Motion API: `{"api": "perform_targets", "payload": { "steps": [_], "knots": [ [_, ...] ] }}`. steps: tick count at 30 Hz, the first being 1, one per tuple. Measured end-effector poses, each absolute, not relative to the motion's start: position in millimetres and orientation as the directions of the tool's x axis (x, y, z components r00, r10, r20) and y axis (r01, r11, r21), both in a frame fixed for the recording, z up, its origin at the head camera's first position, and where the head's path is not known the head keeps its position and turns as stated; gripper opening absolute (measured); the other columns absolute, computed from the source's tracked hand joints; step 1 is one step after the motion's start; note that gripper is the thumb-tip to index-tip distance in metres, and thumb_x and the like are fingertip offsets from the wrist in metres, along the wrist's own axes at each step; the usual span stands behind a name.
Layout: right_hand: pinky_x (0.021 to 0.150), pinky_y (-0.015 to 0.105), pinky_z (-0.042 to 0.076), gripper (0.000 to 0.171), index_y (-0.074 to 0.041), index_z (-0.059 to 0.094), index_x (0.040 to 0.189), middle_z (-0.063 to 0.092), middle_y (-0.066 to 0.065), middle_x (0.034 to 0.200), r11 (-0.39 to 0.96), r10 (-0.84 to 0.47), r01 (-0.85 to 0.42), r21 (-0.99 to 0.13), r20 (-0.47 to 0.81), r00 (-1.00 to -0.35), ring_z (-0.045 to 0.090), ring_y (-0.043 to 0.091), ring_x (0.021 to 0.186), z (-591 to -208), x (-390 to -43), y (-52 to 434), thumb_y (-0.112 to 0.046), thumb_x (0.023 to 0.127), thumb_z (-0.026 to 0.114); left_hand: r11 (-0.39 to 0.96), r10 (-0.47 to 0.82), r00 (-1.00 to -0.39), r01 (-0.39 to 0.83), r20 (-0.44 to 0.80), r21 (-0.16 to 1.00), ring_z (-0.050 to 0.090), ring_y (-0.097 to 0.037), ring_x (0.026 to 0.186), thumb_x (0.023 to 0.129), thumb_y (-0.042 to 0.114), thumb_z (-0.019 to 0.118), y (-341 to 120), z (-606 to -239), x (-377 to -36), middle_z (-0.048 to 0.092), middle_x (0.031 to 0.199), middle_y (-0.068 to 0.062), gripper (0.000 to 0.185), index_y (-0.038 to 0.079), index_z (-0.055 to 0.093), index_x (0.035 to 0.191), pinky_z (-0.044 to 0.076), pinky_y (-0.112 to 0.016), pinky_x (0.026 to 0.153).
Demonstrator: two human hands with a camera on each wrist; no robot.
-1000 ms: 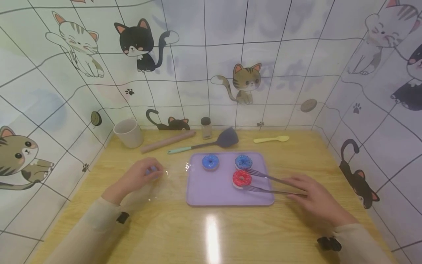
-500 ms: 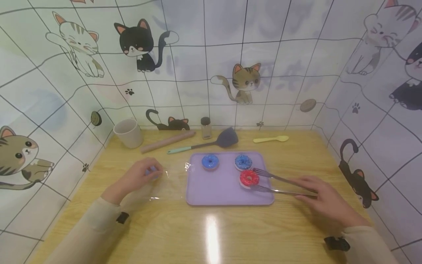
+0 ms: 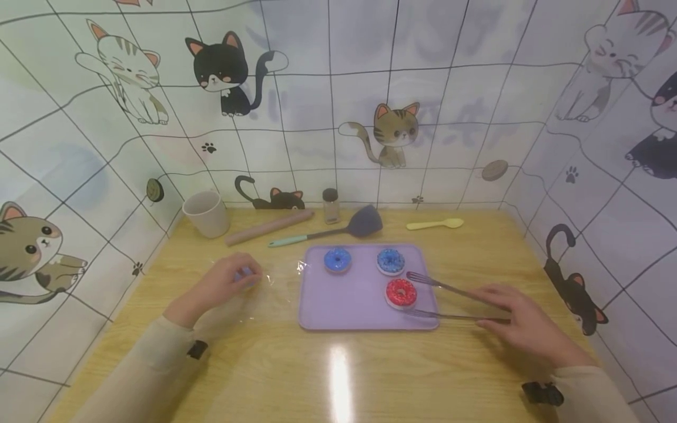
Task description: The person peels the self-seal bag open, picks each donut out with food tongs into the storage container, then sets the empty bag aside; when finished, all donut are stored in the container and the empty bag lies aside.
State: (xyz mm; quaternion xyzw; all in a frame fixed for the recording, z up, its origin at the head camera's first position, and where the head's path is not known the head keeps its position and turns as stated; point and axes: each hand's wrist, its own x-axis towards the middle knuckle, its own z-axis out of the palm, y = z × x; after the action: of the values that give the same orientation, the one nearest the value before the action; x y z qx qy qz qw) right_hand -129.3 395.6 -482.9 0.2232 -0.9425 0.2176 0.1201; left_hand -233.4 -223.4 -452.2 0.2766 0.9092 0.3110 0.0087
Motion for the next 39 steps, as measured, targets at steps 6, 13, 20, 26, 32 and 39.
{"api": "perform_targets", "payload": {
  "steps": [6,13,20,26,32,39],
  "knots": [
    [0.090,0.004,0.037,0.068,-0.029,0.070,0.133,0.069,-0.003,0.122,0.797,-0.369,-0.489,-0.355,0.355,-0.859,0.050,-0.012,0.113,-477,-132,380,-0.018,0.070,0.096,0.651,0.512,-0.844,0.501,0.158,0.570,0.058,-0.014,0.091,0.100,0.018,0.070,-223,-453,-233,0.068,0.101,0.006,0.005,0.014,0.072,0.097,0.056,-0.036,0.082],
    [0.093,0.012,0.044,0.066,-0.032,0.070,0.133,0.071,-0.005,0.123,0.789,-0.381,-0.490,-0.370,0.329,-0.864,0.060,0.003,0.113,-471,-139,346,-0.017,0.074,0.094,0.659,0.505,-0.849,0.494,0.153,0.566,0.057,-0.014,0.091,0.100,0.018,0.070,-221,-454,-232,0.067,0.100,0.006,0.006,0.014,0.072,0.097,0.056,-0.037,0.082],
    [0.089,0.035,0.056,0.058,-0.028,0.073,0.129,0.074,-0.004,0.118,0.744,-0.448,-0.570,-0.349,0.372,-0.813,0.069,0.020,0.106,-468,-153,310,-0.014,0.076,0.092,0.649,0.503,-0.850,0.489,0.154,0.583,0.059,-0.015,0.092,0.099,0.016,0.070,-221,-455,-230,0.067,0.100,0.006,0.004,0.017,0.072,0.097,0.057,-0.041,0.085],
    [0.081,0.043,0.058,0.054,-0.026,0.074,0.128,0.075,-0.005,0.113,0.724,-0.480,-0.608,-0.326,0.395,-0.783,0.071,0.017,0.100,-466,-167,284,-0.015,0.078,0.091,0.648,0.498,-0.850,0.494,0.168,0.580,0.058,-0.015,0.091,0.099,0.014,0.071,-222,-455,-230,0.067,0.099,0.005,0.004,0.016,0.072,0.096,0.057,-0.041,0.084],
    [0.080,0.039,0.056,0.050,-0.026,0.074,0.129,0.074,-0.007,0.112,0.701,-0.513,-0.632,-0.329,0.382,-0.768,0.069,0.013,0.100,-462,-177,257,-0.018,0.082,0.088,0.631,0.513,-0.836,0.521,0.194,0.575,0.060,-0.017,0.091,0.097,0.012,0.073,-221,-453,-231,0.068,0.097,0.004,0.005,0.016,0.071,0.094,0.058,-0.042,0.082],
    [0.076,0.033,0.051,0.045,-0.028,0.074,0.129,0.074,-0.004,0.113,0.679,-0.541,-0.642,-0.355,0.349,-0.765,0.066,0.014,0.094,-459,-193,226,-0.024,0.086,0.086,0.629,0.518,-0.835,0.520,0.188,0.578,0.062,-0.024,0.094,0.099,0.015,0.071,-221,-450,-234,0.068,0.098,0.003,0.005,0.012,0.072,0.095,0.057,-0.043,0.086]
  ]
}}
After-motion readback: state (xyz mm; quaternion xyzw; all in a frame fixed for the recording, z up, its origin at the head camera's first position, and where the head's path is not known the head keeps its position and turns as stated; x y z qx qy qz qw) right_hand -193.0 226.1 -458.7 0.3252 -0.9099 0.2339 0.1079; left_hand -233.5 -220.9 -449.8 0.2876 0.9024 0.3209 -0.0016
